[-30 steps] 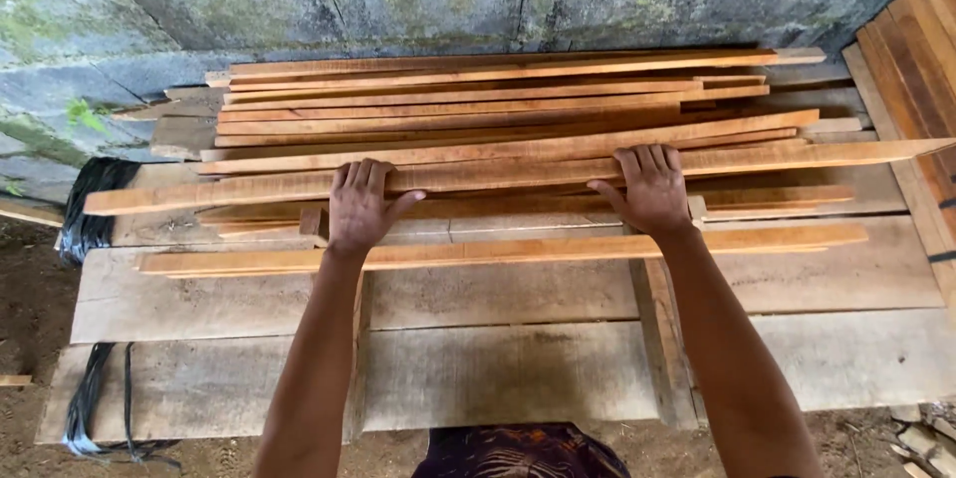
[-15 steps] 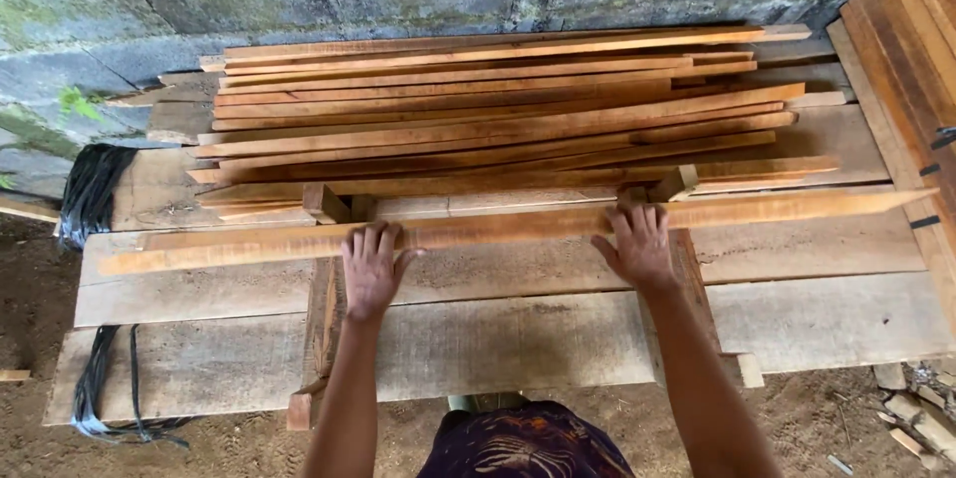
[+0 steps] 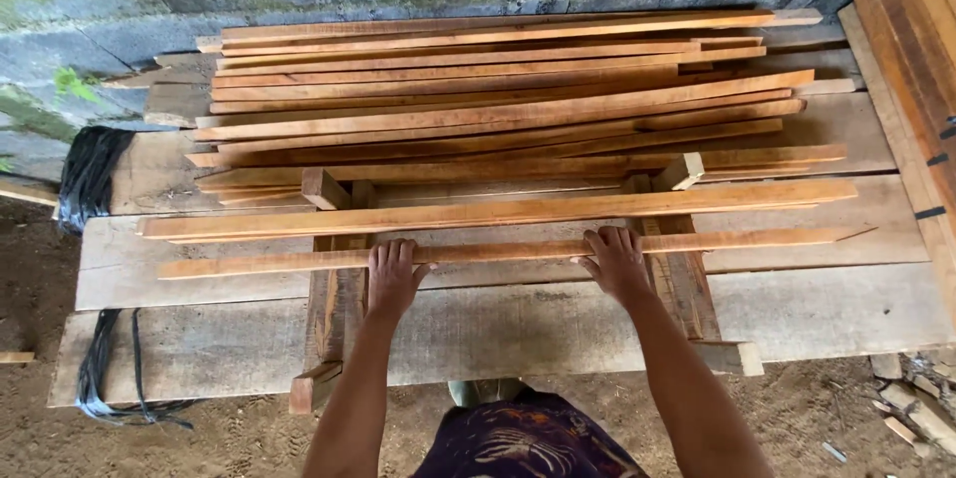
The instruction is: Bundling small wood strips using plastic ties and organizing them on a workbench.
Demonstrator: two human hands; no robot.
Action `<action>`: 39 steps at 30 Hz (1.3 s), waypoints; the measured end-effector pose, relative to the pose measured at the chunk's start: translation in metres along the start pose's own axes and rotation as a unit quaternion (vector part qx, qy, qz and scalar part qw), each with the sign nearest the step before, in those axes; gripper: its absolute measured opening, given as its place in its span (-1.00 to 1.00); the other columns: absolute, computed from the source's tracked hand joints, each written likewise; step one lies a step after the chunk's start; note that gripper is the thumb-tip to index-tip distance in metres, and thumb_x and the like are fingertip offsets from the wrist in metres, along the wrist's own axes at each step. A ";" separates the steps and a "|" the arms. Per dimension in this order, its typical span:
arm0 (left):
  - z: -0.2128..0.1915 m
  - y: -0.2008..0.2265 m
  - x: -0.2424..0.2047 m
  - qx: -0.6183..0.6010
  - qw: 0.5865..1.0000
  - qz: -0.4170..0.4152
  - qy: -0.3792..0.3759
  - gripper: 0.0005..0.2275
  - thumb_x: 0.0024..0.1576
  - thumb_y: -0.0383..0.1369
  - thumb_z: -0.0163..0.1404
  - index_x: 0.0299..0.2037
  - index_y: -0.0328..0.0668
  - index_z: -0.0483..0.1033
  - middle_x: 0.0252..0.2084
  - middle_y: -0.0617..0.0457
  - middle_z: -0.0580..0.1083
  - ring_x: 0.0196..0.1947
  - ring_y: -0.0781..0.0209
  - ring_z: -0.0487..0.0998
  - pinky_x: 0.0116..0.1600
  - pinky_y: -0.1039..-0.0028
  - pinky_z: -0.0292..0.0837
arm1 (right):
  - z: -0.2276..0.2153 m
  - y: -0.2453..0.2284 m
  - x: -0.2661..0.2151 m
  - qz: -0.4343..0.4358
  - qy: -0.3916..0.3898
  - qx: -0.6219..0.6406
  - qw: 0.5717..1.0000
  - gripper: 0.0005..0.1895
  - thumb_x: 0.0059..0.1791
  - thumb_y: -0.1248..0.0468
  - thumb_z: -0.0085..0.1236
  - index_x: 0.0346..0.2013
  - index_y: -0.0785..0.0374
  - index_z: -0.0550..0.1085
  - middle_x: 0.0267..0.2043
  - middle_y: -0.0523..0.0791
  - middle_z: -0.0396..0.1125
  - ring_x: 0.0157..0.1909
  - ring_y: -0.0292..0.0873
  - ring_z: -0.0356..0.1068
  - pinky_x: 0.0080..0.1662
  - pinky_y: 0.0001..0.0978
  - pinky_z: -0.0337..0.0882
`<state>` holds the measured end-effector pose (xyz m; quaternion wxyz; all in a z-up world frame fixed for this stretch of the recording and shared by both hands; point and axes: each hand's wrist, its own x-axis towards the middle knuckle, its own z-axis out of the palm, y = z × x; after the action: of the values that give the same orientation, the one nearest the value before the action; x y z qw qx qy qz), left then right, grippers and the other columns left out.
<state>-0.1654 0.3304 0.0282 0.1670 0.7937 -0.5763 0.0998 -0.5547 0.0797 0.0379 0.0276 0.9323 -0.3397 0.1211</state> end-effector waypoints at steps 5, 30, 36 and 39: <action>-0.007 0.003 0.003 0.001 0.999 -0.006 -0.037 -0.43 -0.05 0.15 0.14 0.04 0.03 0.37 -0.10 0.07 0.41 0.05 0.06 0.46 0.34 0.16 0.22 | -0.003 0.001 0.001 0.008 0.008 0.038 0.999 -0.41 -0.14 -0.17 0.25 0.08 -0.04 0.39 -0.06 -0.12 0.30 0.04 -0.01 0.35 0.24 0.04 0.21; -0.036 -0.016 0.010 -0.134 0.990 -0.009 0.051 -0.75 0.03 -0.13 0.23 -0.14 0.10 0.58 -0.18 0.07 0.48 -0.04 -0.04 0.52 0.16 0.17 0.40 | 0.003 0.016 -0.005 0.018 0.145 0.043 0.988 -0.60 -0.06 -0.29 0.14 -0.13 -0.17 0.53 -0.22 -0.28 0.30 -0.04 -0.14 0.37 0.00 -0.23 0.36; -0.023 -0.012 0.008 -0.073 0.994 -0.024 0.084 -0.68 0.03 -0.13 0.22 0.00 0.21 0.57 -0.11 0.14 0.44 0.03 0.04 0.48 0.32 0.13 0.29 | -0.008 0.004 -0.003 0.021 0.187 -0.001 0.982 -0.64 -0.01 -0.24 0.13 -0.10 -0.18 0.57 -0.20 -0.29 0.33 -0.03 -0.18 0.38 -0.03 -0.28 0.40; -0.014 -0.011 0.006 -0.113 0.987 -0.053 0.105 -0.73 0.08 -0.13 0.20 -0.03 0.15 0.57 -0.13 0.13 0.48 -0.01 0.05 0.53 0.35 0.16 0.29 | -0.006 0.006 0.000 0.010 0.188 0.009 0.982 -0.65 0.00 -0.21 0.16 -0.12 -0.14 0.62 -0.20 -0.27 0.37 -0.06 -0.17 0.40 -0.05 -0.28 0.41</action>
<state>-0.1528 0.3337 0.0414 0.3206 0.7841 -0.5204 0.1076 -0.5602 0.0757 0.0434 0.0809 0.8899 -0.3362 0.2973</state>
